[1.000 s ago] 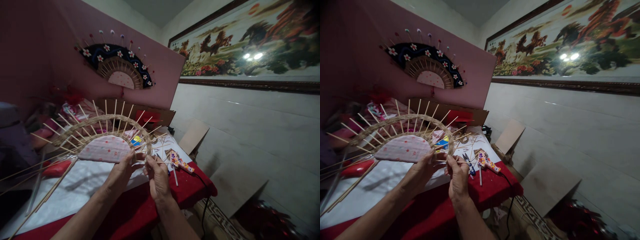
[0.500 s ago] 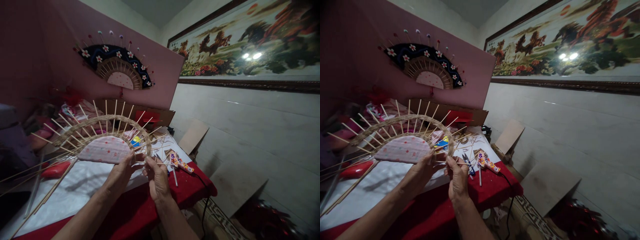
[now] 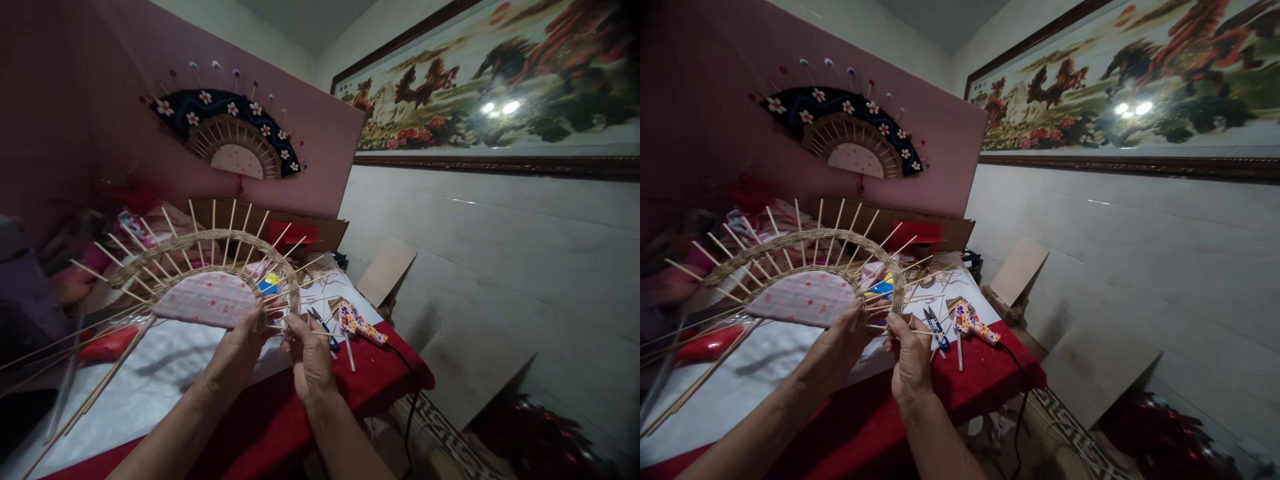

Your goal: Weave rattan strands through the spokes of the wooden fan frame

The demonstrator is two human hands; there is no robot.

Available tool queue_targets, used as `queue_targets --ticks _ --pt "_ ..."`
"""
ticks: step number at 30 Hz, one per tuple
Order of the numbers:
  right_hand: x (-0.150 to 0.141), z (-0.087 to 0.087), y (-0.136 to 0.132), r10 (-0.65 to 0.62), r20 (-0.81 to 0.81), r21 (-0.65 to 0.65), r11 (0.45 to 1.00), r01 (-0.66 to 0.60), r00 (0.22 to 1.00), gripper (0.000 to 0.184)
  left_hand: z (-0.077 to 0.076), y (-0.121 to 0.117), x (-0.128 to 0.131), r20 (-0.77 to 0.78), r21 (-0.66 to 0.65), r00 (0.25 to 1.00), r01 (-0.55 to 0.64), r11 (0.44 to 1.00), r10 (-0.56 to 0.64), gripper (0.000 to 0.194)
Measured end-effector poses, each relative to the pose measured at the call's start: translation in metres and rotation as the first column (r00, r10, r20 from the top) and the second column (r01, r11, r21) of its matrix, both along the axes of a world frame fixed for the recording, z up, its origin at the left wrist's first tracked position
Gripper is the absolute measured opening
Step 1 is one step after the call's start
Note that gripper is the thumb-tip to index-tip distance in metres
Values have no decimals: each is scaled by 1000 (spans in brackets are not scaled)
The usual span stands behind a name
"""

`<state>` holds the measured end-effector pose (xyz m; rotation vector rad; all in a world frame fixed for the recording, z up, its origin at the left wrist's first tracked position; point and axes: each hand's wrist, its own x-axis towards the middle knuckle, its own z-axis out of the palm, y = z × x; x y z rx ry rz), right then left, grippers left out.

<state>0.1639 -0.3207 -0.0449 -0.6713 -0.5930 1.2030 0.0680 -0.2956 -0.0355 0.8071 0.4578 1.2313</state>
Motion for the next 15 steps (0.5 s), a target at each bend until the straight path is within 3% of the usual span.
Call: queue_targets --ticks 15 --pt "0 0 -3 34 24 29 999 -35 999 12 -2 0 -2 14 33 1000 22 999 -22 25"
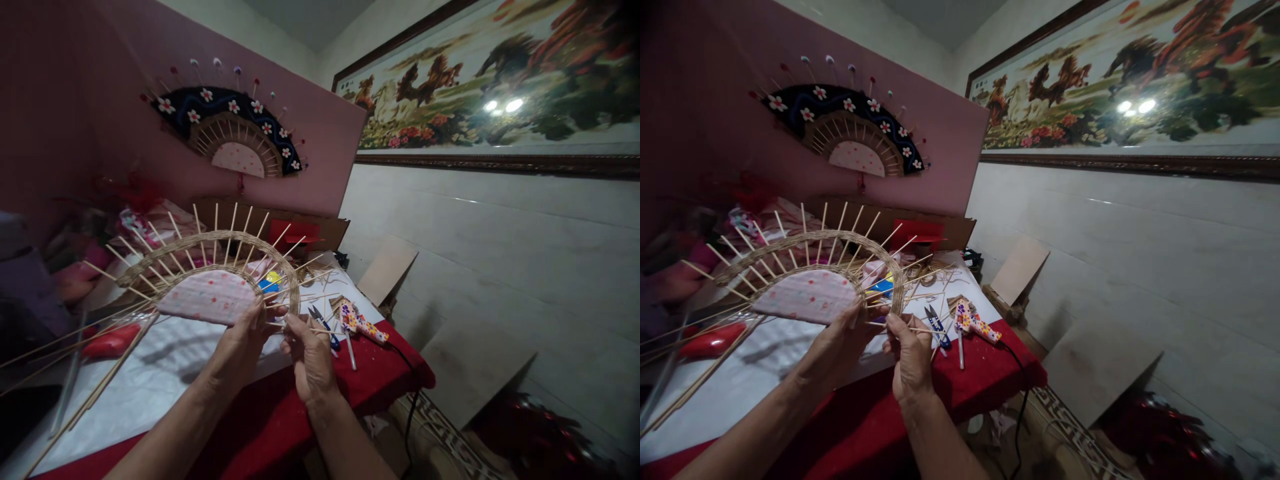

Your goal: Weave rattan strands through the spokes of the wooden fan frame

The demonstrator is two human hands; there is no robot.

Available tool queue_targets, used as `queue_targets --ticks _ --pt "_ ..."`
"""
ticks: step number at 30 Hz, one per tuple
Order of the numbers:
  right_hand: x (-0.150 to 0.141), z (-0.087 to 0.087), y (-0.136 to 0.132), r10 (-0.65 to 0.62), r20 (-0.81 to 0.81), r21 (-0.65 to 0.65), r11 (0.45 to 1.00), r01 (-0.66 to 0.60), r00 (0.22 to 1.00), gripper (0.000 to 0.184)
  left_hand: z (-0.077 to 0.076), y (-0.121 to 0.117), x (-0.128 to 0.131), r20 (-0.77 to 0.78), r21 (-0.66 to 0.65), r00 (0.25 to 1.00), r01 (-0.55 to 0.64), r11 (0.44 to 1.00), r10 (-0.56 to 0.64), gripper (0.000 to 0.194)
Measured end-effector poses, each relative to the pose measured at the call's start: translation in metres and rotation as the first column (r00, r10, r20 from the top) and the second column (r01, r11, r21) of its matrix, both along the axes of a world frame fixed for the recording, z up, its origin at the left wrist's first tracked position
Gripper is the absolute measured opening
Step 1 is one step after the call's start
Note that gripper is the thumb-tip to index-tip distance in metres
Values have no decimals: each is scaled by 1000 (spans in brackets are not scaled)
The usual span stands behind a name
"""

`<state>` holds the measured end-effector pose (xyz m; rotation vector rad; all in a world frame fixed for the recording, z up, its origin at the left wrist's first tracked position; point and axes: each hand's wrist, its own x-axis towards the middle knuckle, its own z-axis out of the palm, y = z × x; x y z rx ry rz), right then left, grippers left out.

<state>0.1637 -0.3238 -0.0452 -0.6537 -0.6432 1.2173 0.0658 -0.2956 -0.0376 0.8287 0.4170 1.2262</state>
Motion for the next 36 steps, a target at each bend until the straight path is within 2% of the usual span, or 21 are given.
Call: queue_targets --ticks 14,22,30,36 --pt "1 -3 -1 11 -10 4 1000 -11 1000 12 3 2 -1 18 -42 1000 -8 999 8 23" --pt "0 -2 -1 -30 27 6 1000 30 999 10 3 1 -2 19 -48 1000 -4 999 5 22" --pt "3 -6 -5 -15 -13 0 1000 15 1000 13 3 2 -1 33 -61 999 -9 998 11 23" --pt "2 -7 -5 -34 39 12 999 33 999 13 2 1 -1 14 -51 1000 -24 998 25 23"
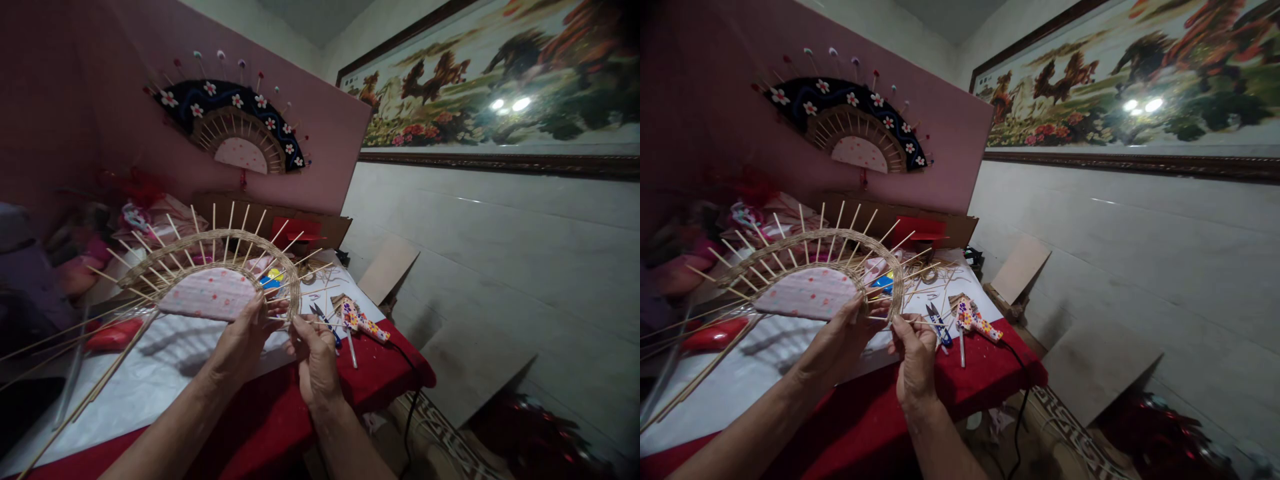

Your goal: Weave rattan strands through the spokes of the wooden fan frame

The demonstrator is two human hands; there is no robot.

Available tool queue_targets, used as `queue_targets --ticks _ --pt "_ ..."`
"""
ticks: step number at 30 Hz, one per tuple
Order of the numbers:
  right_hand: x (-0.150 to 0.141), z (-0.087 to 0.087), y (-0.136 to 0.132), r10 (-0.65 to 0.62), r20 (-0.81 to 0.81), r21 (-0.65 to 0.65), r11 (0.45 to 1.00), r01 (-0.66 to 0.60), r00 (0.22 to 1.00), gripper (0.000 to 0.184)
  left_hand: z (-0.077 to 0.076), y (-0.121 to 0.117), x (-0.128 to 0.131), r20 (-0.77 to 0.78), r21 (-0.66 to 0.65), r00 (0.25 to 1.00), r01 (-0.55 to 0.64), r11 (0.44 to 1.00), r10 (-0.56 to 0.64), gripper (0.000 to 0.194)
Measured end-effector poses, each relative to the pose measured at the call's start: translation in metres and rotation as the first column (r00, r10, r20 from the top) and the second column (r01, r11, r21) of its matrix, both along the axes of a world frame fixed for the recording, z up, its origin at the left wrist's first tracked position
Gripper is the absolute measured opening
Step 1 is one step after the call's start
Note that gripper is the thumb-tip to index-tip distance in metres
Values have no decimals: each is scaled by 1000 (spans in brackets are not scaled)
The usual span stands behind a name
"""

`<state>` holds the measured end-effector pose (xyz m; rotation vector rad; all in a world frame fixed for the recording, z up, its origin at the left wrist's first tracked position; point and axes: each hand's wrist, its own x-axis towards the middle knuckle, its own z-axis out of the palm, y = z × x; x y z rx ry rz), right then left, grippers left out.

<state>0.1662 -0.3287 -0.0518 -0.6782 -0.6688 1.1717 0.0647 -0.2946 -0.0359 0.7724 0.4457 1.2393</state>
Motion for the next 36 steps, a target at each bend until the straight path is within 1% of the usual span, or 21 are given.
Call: queue_targets --ticks 6,10,12,13,14,15,17,18,19,20,21,22,24,26,30,33,36 --pt "0 -1 1 -15 46 0 1000 15 999 16 0 0 0 6 11 1000 8 1000 -8 24" --pt "0 -7 0 -33 67 -15 999 34 997 20 -2 2 0 13 -12 1000 9 1000 -9 24" --pt "1 -10 -4 -54 134 -37 998 59 989 21 -2 2 0 14 -18 1000 -2 1000 2 25" --pt "2 -12 -7 -82 203 -34 995 91 976 22 -1 1 0 14 -18 1000 -10 1000 10 25" --pt "2 -14 -10 -129 293 -12 990 138 947 23 -1 1 0 14 -19 1000 -20 1000 20 25" --pt "3 -15 -14 -189 398 31 981 193 898 24 0 0 0 14 -25 1000 -28 999 28 24" --pt "4 -15 -21 -331 583 177 943 282 742 22 1 -1 0 14 -43 999 -43 998 44 22" --pt "5 -15 -24 -390 644 256 921 295 659 18 2 -1 1 13 -47 999 -49 998 50 21" --pt "5 -15 -26 -437 679 327 900 290 591 13 2 -2 1 9 -46 998 -54 998 54 20" --pt "6 -15 -27 -477 694 389 879 277 540 7 2 -2 1 5 -39 998 -57 998 57 20" --pt "6 -15 -28 -507 699 437 861 260 503 8 2 -2 2 0 -28 998 -60 998 60 21" --pt "7 -15 -28 -530 702 472 846 247 476 12 2 -2 2 -5 -17 998 -61 998 61 22" --pt "7 -15 -26 -552 710 503 832 234 436 19 2 -2 3 -19 -3 998 -63 998 63 23" --pt "7 -15 -24 -556 723 507 831 232 410 22 1 -2 3 -33 10 997 -69 998 69 24" --pt "4 -14 -22 -550 739 496 835 238 390 24 -1 -1 4 -37 44 996 -76 996 78 25" --pt "4 -13 -26 -557 745 498 830 249 367 19 -1 0 4 -44 57 995 -86 995 88 24" --pt "11 -14 -34 -610 707 538 792 287 358 8 -1 0 3 -44 42 995 -89 995 91 22"
